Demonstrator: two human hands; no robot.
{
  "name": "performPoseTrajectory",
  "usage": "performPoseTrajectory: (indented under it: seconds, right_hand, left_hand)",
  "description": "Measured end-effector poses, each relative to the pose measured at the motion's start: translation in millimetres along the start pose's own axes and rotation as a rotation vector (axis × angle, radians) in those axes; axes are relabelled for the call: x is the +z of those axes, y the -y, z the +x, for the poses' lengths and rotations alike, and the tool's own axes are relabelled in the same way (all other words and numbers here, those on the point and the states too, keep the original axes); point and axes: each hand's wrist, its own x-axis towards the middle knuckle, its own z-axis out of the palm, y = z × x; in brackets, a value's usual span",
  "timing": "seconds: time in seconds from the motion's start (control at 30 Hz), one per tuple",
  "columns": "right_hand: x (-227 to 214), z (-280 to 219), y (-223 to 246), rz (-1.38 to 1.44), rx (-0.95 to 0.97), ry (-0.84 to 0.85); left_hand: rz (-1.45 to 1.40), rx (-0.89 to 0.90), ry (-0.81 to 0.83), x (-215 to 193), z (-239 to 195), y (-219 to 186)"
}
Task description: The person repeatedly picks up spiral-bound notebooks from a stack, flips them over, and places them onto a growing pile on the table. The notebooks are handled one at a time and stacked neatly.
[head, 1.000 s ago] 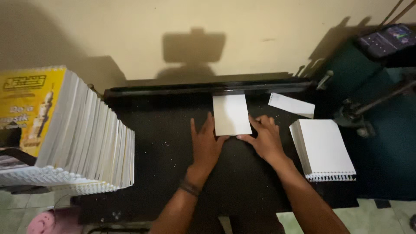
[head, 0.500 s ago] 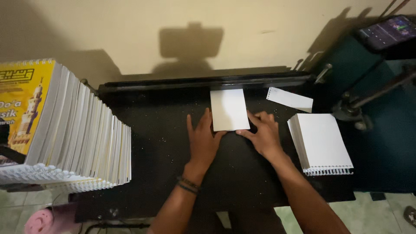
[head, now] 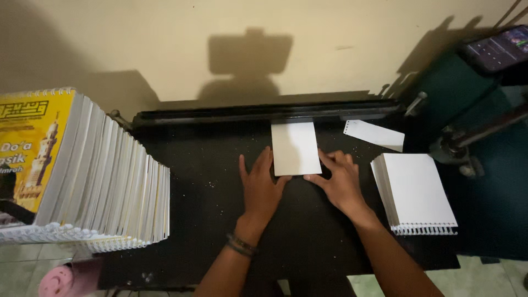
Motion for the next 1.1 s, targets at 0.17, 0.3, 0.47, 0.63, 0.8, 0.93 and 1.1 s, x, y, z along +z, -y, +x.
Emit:
performPoseTrajectory:
  seconds: [0.17, 0.3, 0.47, 0.63, 0.8, 0.93, 1.1]
  right_hand:
    - [-2.5, -4.0, 4.1, -0.013, -0.026, -0.019]
    - [0.4, -4.5, 1.2, -0.012, -0.025, -0.030]
    - [-0.6, -2.1, 3.1, -0.027, -0.008, 0.003]
    - [-2.1, 0.1, 4.8, -0.032, 0.025, 0.031]
    - [0.9, -4.1, 1.3, 0.004, -0.006, -0.003]
    - [-1.5, -1.3, 2.9, -0.005, -0.016, -0.020]
    - [-0.3, -2.6, 2.4, -0.024, -0.026, -0.033]
  left_hand:
    - [0.048, 0.024, -0.048, 10.3, -1.5, 8.3]
    - [0.027, 0.033, -0.048, 7.0, -1.1, 4.3]
    - [0.003, -0.048, 0.018, -8.6, 3.1, -11.4]
    - [0.023, -0.032, 0.011, 4.2, 3.8, 5.7]
    - [-0.005, -0.044, 0.025, -2.0, -0.3, -3.2]
    - [0.001, -0.046, 0.019, -2.3, 3.3, -3.3]
    - [0.018, -0.086, -0.012, -9.0, 2.5, -8.6]
